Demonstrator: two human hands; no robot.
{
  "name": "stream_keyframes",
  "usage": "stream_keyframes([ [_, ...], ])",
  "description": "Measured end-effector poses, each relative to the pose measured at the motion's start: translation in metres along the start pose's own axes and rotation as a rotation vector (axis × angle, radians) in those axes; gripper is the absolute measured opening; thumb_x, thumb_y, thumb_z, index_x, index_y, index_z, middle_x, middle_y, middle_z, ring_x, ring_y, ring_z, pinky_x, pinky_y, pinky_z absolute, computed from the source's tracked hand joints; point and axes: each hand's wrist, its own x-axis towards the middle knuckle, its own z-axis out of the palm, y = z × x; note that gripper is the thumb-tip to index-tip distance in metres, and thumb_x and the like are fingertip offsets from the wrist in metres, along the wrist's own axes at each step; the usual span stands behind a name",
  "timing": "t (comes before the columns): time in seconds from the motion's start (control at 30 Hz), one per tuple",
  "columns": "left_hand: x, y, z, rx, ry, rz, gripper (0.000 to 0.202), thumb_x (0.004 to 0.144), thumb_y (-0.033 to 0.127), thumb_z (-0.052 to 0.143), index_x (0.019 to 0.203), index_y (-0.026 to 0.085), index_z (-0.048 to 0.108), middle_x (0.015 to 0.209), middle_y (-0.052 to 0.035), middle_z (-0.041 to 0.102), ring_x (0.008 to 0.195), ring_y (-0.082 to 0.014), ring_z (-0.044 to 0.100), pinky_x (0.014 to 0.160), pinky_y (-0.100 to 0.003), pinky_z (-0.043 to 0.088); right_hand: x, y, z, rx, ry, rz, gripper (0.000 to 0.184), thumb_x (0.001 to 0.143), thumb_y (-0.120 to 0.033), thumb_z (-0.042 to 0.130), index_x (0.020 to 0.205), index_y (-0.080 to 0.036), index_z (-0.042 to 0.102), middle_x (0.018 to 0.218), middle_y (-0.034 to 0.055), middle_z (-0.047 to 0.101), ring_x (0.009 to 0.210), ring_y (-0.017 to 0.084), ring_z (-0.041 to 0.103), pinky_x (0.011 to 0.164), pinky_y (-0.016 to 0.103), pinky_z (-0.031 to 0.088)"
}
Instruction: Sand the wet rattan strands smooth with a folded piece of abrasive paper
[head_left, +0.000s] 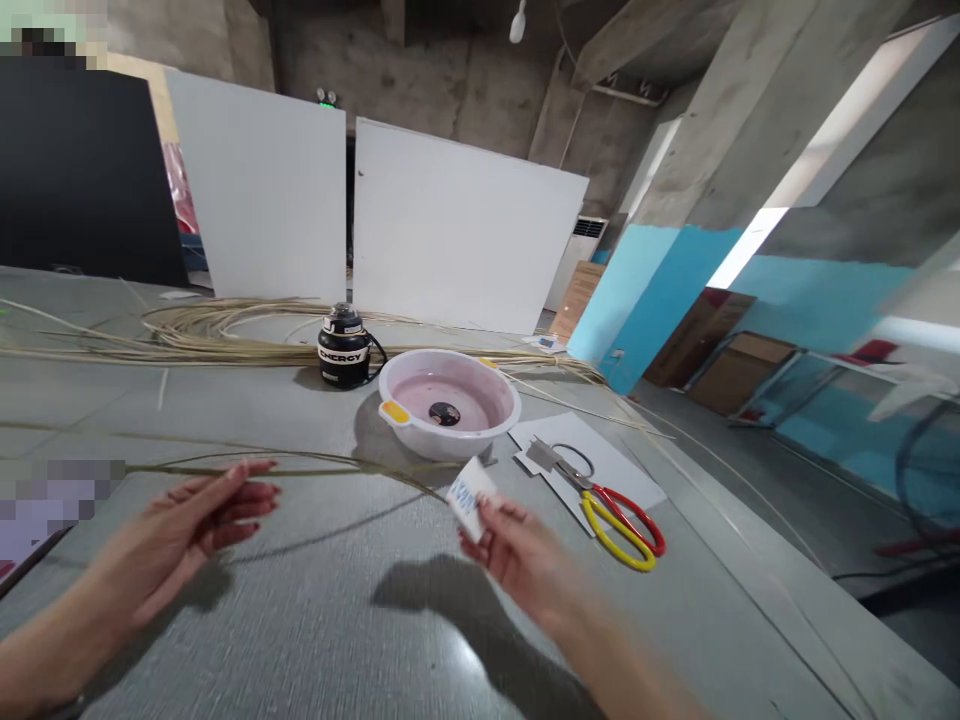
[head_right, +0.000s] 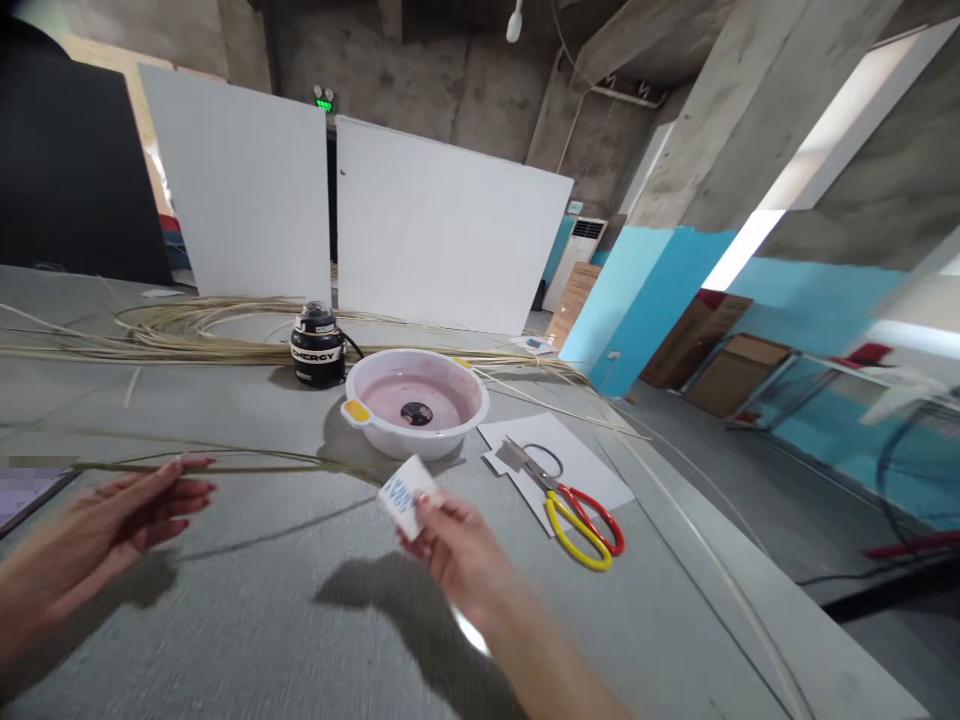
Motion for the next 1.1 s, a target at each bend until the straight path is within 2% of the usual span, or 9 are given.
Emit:
stream_keyframes([
  [0.1, -0.025, -0.010, 0.016, 0.059, -0.063, 0.070, 0.048, 0.053, 0.057, 0.089, 0.083, 0.020, 0.080, 0.074, -0.0077, 0.077, 0.060, -0.0200, 0.071, 0.050, -0.022, 0.060, -0.012, 0.041, 0.021, 0.013, -0.080, 0.141, 0.028, 0.067, -0.038, 0.087, 0.081, -0.018, 0.074, 0.084, 0.0040, 0.074, 0.067, 0.012, 0.063, 0.069, 0.026, 0.052],
  [0.17, -0.041, -0.015, 0.026, 0.101, -0.077, 0.160, 0.043, 0.054, 0.059, 0.088, 0.077, 0.023, 0.080, 0.073, -0.0072, 0.077, 0.059, -0.0214, 0.071, 0.049, -0.025, 0.061, -0.017, 0.057, 0.027, 0.008, -0.113, 0.177, 0.028, 0.070, -0.040, 0.085, 0.084, -0.019, 0.075, 0.087, 0.0044, 0.074, 0.067, 0.011, 0.063, 0.068, 0.024, 0.051],
  [0.27, -0.054, -0.020, 0.031, 0.164, -0.115, 0.267, 0.038, 0.060, 0.061, 0.084, 0.073, 0.025, 0.080, 0.076, -0.0087, 0.078, 0.062, -0.0240, 0.073, 0.051, -0.029, 0.062, -0.023, 0.067, 0.030, 0.025, -0.103, 0.189, 0.030, 0.069, -0.042, 0.085, 0.088, -0.020, 0.076, 0.091, 0.0049, 0.075, 0.072, 0.013, 0.064, 0.070, 0.024, 0.051],
  [0.43, -0.054, -0.031, 0.018, 0.271, -0.200, 0.428, 0.024, 0.075, 0.052, 0.077, 0.078, 0.029, 0.081, 0.081, -0.0091, 0.078, 0.069, -0.0259, 0.075, 0.060, -0.033, 0.065, -0.030, 0.071, 0.028, 0.069, -0.027, 0.187, 0.032, 0.067, -0.041, 0.087, 0.087, -0.019, 0.077, 0.088, 0.0056, 0.075, 0.069, 0.013, 0.063, 0.068, 0.025, 0.051],
  [0.5, -0.055, -0.037, 0.015, 0.288, -0.202, 0.419, 0.023, 0.076, 0.049, 0.076, 0.087, 0.030, 0.081, 0.085, -0.0090, 0.079, 0.073, -0.0270, 0.075, 0.065, -0.035, 0.066, -0.033, 0.075, 0.027, 0.090, 0.000, 0.197, 0.032, 0.066, -0.038, 0.088, 0.088, -0.018, 0.077, 0.088, 0.0061, 0.076, 0.070, 0.013, 0.063, 0.069, 0.025, 0.052],
  [0.6, -0.062, -0.045, 0.018, 0.214, -0.151, 0.316, 0.029, 0.076, 0.050, 0.076, 0.096, 0.028, 0.080, 0.090, -0.0089, 0.079, 0.080, -0.0284, 0.076, 0.073, -0.037, 0.065, -0.035, 0.081, 0.027, 0.121, 0.012, 0.204, 0.032, 0.064, -0.038, 0.089, 0.087, -0.019, 0.078, 0.090, 0.0063, 0.076, 0.073, 0.014, 0.064, 0.071, 0.026, 0.052],
  [0.8, -0.076, -0.063, 0.033, 0.006, -0.067, 0.209, 0.032, 0.075, 0.048, 0.079, 0.102, 0.031, 0.078, 0.094, -0.0054, 0.079, 0.089, -0.0271, 0.076, 0.077, -0.032, 0.065, -0.033, 0.088, 0.036, 0.201, 0.026, 0.192, 0.034, 0.065, -0.038, 0.088, 0.091, -0.019, 0.077, 0.097, 0.0068, 0.076, 0.075, 0.014, 0.066, 0.077, 0.027, 0.053],
  [0.9, -0.080, -0.068, 0.040, -0.050, -0.042, 0.178, 0.032, 0.072, 0.049, 0.081, 0.099, 0.031, 0.079, 0.094, -0.0046, 0.079, 0.090, -0.0272, 0.075, 0.077, -0.031, 0.065, -0.031, 0.088, 0.041, 0.222, 0.038, 0.175, 0.038, 0.065, -0.038, 0.089, 0.093, -0.017, 0.076, 0.099, 0.0085, 0.076, 0.076, 0.015, 0.066, 0.077, 0.027, 0.054],
  [1.1, -0.090, -0.082, 0.050, -0.034, -0.126, 0.110, 0.029, 0.071, 0.049, 0.081, 0.096, 0.033, 0.080, 0.103, -0.0047, 0.078, 0.090, -0.0279, 0.075, 0.077, -0.032, 0.065, -0.030, 0.090, 0.050, 0.240, -0.004, 0.135, 0.037, 0.066, -0.038, 0.088, 0.094, -0.017, 0.077, 0.097, 0.0085, 0.076, 0.083, 0.016, 0.068, 0.076, 0.026, 0.053],
])
